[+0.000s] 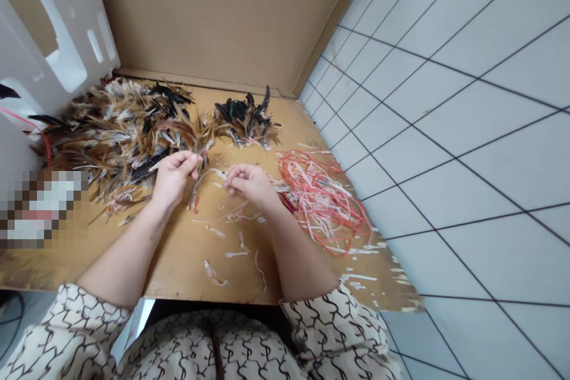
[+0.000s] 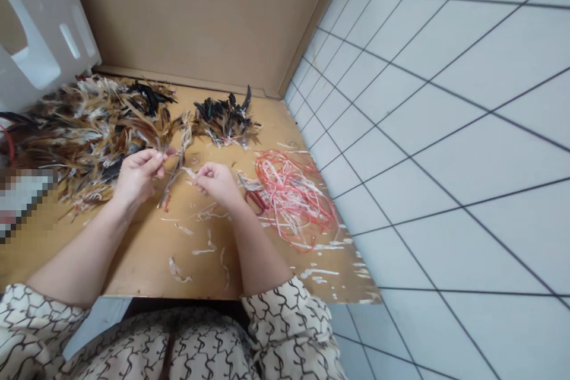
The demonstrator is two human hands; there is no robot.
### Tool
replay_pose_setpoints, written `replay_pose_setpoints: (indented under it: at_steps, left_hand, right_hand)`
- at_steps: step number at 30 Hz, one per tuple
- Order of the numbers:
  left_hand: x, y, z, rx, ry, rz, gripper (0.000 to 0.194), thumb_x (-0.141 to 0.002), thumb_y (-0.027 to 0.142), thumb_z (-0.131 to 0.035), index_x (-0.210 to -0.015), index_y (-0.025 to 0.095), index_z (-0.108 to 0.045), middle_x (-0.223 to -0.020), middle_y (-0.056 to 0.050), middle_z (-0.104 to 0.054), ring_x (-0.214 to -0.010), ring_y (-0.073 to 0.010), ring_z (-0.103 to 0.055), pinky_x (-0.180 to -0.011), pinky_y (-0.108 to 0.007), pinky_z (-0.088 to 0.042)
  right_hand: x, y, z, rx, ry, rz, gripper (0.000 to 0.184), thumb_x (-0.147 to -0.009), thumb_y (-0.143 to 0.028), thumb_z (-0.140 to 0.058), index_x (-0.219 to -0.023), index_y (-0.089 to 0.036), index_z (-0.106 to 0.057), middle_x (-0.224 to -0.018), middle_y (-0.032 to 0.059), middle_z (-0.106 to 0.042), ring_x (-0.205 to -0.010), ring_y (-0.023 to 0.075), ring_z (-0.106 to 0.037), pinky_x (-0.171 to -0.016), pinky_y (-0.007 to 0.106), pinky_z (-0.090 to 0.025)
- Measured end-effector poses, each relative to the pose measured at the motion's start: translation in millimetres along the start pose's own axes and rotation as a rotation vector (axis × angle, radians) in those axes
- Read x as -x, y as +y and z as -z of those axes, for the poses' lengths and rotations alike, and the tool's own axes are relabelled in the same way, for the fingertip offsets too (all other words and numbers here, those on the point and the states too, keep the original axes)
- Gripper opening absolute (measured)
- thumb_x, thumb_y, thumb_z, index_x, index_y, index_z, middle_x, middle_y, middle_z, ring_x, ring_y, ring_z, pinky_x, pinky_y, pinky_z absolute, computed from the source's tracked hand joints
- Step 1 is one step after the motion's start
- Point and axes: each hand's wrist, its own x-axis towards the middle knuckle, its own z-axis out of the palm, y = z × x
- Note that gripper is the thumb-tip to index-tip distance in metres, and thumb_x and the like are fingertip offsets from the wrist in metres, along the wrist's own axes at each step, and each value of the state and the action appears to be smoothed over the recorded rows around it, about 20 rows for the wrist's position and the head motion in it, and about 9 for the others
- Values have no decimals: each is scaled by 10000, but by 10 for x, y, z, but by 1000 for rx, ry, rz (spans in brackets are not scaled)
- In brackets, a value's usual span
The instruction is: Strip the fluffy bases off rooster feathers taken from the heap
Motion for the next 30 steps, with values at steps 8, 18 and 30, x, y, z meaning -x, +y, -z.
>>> replay_pose_setpoints:
  at_steps: [8, 18, 30]
  left_hand:
    - [84, -60, -130, -74, -196, 443, 163, -598, 241, -711, -550, 140, -592, -347, 29, -511, -278, -71, -402, -325, -178, -282]
    - [79, -126, -157, -72, -149, 489, 169, -582, 181, -739, -551, 111, -588, -440, 12, -568, -316, -53, -459, -337, -155, -357]
    - [107, -143, -156, -121, -161, 483, 142, -532, 153, -739, -503, 120, -604, -413, 21, -541, -305, -49, -417, -336, -173, -344]
  right_hand:
    - [9, 122, 44, -89, -103, 18, 57, -543, -122, -536, -559, -173, -516, -525, -42, -614, -396, 42, -450, -399, 156, -304]
    - [-28, 192, 62, -115, -118, 30, 72, -553, -118, -493, -586, -182, -501, -468, -60, -572, -368, 47, -419, -386, 160, -281]
    - [-56, 219, 53, 21, 33, 122, 93, -629, -111, -490, -612, -198, -460, -477, -75, -470, -434, 69, -407, -465, 203, -320]
